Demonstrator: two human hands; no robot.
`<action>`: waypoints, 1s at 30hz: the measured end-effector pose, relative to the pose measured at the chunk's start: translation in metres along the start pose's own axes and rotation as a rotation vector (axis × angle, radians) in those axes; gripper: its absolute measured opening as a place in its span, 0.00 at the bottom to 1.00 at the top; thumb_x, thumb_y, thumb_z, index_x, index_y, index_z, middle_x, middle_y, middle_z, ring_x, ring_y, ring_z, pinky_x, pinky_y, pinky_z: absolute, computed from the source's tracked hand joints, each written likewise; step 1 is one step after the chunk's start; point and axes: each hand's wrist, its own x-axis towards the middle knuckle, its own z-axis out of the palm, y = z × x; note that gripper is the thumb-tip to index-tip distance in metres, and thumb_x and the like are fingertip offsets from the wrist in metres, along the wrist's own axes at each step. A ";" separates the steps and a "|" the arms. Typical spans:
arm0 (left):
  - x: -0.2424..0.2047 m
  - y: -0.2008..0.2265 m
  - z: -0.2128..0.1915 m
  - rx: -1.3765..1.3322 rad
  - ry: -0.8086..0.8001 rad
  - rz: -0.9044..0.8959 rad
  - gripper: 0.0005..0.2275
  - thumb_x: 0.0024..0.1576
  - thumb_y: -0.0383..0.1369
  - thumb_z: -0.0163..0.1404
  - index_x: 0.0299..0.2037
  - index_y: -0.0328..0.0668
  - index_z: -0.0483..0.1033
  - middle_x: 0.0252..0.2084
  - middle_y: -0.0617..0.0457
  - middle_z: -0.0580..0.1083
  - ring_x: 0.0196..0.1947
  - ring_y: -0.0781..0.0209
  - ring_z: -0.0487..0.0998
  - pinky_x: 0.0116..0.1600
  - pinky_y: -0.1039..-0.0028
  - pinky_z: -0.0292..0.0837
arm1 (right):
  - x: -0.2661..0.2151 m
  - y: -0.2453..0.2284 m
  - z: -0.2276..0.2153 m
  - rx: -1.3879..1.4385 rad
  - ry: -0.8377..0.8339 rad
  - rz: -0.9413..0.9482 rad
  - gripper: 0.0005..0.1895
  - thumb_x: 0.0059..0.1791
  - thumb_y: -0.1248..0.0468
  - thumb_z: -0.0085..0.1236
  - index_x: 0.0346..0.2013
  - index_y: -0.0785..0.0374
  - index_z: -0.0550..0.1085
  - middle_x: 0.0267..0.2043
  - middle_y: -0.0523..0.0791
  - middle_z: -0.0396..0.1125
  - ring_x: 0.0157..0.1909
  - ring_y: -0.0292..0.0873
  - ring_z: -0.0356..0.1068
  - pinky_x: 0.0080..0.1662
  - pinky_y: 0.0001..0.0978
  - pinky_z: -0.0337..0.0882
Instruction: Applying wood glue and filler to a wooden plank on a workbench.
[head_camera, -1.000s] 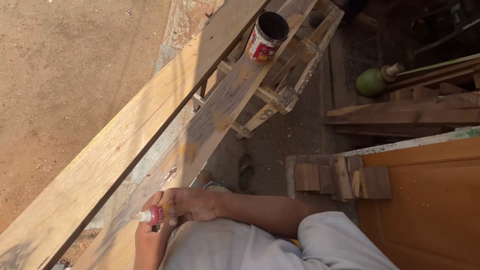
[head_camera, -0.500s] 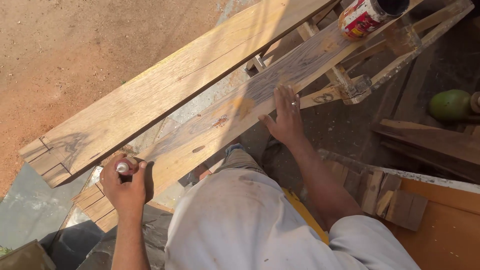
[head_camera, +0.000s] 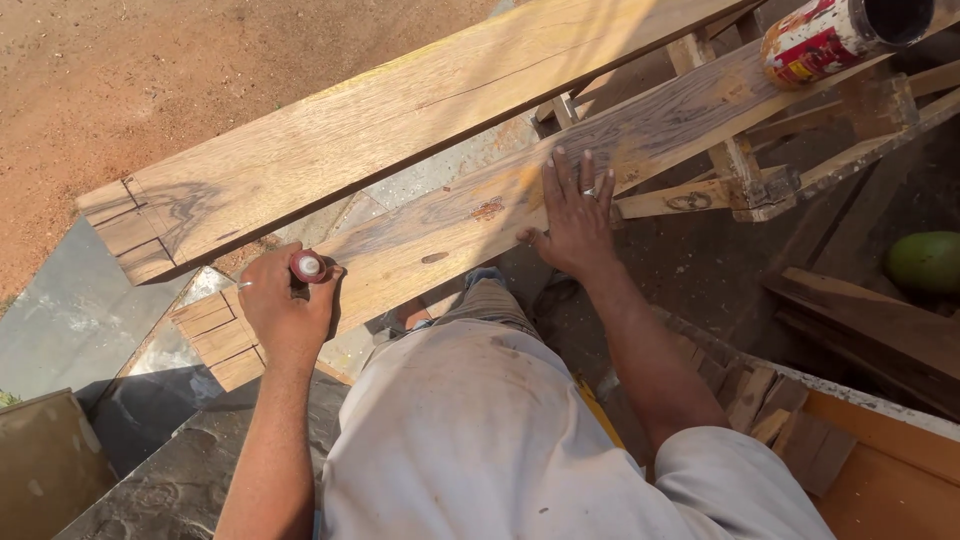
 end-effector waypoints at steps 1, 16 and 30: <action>-0.002 -0.002 0.002 0.045 -0.031 -0.013 0.20 0.56 0.39 0.67 0.53 0.38 0.77 0.51 0.44 0.76 0.59 0.44 0.71 0.62 0.52 0.64 | 0.000 -0.009 0.002 0.000 -0.017 -0.030 0.62 0.47 0.20 0.24 0.75 0.69 0.51 0.82 0.56 0.36 0.80 0.68 0.28 0.69 0.79 0.27; -0.002 0.003 -0.002 -0.007 -0.024 0.003 0.20 0.56 0.39 0.67 0.53 0.38 0.76 0.51 0.45 0.76 0.59 0.44 0.71 0.61 0.52 0.63 | -0.033 -0.044 0.013 0.028 -0.024 0.147 0.60 0.49 0.22 0.16 0.77 0.69 0.44 0.82 0.58 0.33 0.81 0.70 0.27 0.69 0.81 0.26; 0.004 0.010 -0.008 -0.045 -0.054 -0.035 0.18 0.55 0.41 0.67 0.48 0.41 0.78 0.48 0.46 0.76 0.56 0.45 0.72 0.60 0.52 0.63 | -0.009 -0.058 0.004 0.093 0.034 0.021 0.60 0.48 0.22 0.16 0.76 0.70 0.47 0.81 0.63 0.36 0.80 0.74 0.28 0.66 0.87 0.30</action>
